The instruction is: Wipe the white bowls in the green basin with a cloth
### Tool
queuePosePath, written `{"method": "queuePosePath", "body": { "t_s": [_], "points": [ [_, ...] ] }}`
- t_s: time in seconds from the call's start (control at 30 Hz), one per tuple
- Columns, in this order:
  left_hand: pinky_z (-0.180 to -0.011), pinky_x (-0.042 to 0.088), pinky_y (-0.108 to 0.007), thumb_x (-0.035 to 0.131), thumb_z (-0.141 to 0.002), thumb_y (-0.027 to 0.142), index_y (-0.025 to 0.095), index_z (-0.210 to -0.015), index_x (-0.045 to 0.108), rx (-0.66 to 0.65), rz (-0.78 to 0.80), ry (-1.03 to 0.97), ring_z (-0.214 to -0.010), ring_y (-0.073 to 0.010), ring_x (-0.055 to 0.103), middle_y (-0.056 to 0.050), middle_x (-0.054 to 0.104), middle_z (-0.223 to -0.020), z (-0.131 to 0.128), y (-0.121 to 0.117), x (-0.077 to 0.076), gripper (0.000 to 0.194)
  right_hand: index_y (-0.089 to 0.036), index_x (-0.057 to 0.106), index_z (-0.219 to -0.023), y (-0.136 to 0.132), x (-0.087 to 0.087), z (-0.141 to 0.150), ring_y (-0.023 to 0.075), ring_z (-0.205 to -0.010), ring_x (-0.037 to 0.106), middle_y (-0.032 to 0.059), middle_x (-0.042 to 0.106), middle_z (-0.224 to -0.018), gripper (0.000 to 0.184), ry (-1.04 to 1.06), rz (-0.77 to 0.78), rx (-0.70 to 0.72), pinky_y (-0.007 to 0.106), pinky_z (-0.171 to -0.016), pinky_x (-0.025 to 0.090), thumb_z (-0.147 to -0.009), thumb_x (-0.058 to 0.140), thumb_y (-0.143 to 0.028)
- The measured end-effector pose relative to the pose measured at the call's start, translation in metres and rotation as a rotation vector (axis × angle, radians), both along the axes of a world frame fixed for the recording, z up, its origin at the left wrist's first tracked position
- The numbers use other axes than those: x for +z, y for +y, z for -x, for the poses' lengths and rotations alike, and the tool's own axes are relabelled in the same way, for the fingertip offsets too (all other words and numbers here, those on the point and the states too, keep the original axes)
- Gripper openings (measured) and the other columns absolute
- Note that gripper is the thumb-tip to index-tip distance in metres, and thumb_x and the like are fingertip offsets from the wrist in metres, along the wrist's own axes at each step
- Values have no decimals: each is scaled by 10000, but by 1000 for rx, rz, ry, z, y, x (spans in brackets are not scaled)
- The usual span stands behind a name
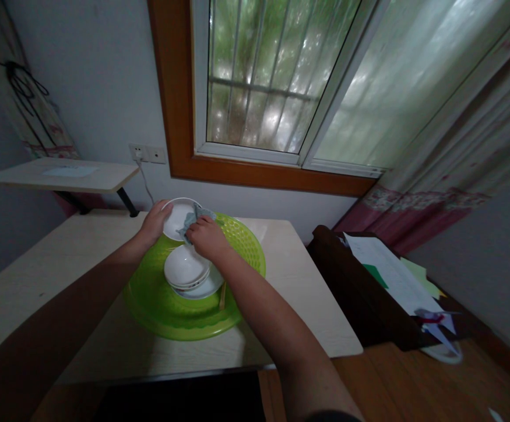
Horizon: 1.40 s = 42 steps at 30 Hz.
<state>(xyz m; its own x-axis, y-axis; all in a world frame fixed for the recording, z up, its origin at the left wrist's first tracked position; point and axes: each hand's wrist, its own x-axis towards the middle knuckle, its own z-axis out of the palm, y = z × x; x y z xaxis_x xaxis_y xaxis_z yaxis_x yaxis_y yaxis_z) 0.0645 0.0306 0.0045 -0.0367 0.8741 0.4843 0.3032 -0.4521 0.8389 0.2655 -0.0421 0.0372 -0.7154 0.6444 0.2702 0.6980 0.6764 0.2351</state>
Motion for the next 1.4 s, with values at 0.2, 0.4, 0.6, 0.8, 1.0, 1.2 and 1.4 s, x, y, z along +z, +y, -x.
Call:
{"method": "queuePosePath", "body": {
  "t_s": [0.2,0.4,0.6,0.8,1.0,1.2,1.4],
  "points": [
    [-1148,406,-400,496,-978,417,201,-1138,694,-9,-84,139,-1204,-246,574,-90,645,-1164,-2,-2,0,334,-147,684,-1350,2,-17,13,235,-1114,702,128,749,-1272,403,229,228,144,360,-1037,471,-959,590,-153],
    [-1144,420,-436,478,-1005,402,190,-1163,693,37,-153,152,-1207,-258,584,-108,648,-1181,0,0,-1,342,-189,702,-1342,3,-12,11,225,-1158,695,99,738,-1319,396,326,290,158,324,-1044,470,-972,561,-163],
    [-1147,421,-447,477,-1002,388,191,-1150,688,103,-154,130,-1202,-259,585,-108,640,-1177,2,3,-2,324,-227,768,-1184,4,7,-9,246,-1011,722,99,792,-1122,280,340,223,-203,306,-882,486,-980,589,-294],
    [-1148,421,-442,479,-993,359,204,-1127,683,115,-127,141,-1196,-253,584,-99,639,-1176,3,4,-2,289,-235,755,-1176,25,1,-36,212,-892,719,68,800,-1012,351,725,165,-491,271,-785,467,-1059,467,-397],
    [-1141,425,-446,478,-988,348,209,-1130,689,75,-130,168,-1189,-252,577,-89,637,-1179,2,-2,3,290,-221,755,-1096,40,-4,-54,231,-937,706,85,787,-987,335,980,135,-691,288,-830,481,-1054,485,-415],
    [-1129,433,-446,472,-992,379,204,-1152,696,-56,-186,233,-1168,-249,579,-87,632,-1154,0,-4,4,326,-224,727,-1170,40,-13,-40,218,-969,709,71,782,-1019,310,1049,257,-594,300,-879,508,-1060,488,-389],
    [-1122,439,-438,467,-999,389,206,-1177,690,-75,-226,253,-1173,-248,575,-88,629,-1166,0,-3,1,339,-238,714,-1242,33,-21,-21,218,-1178,695,63,761,-1223,400,1094,489,-274,355,-1064,496,-1080,432,-471]
  ]
}}
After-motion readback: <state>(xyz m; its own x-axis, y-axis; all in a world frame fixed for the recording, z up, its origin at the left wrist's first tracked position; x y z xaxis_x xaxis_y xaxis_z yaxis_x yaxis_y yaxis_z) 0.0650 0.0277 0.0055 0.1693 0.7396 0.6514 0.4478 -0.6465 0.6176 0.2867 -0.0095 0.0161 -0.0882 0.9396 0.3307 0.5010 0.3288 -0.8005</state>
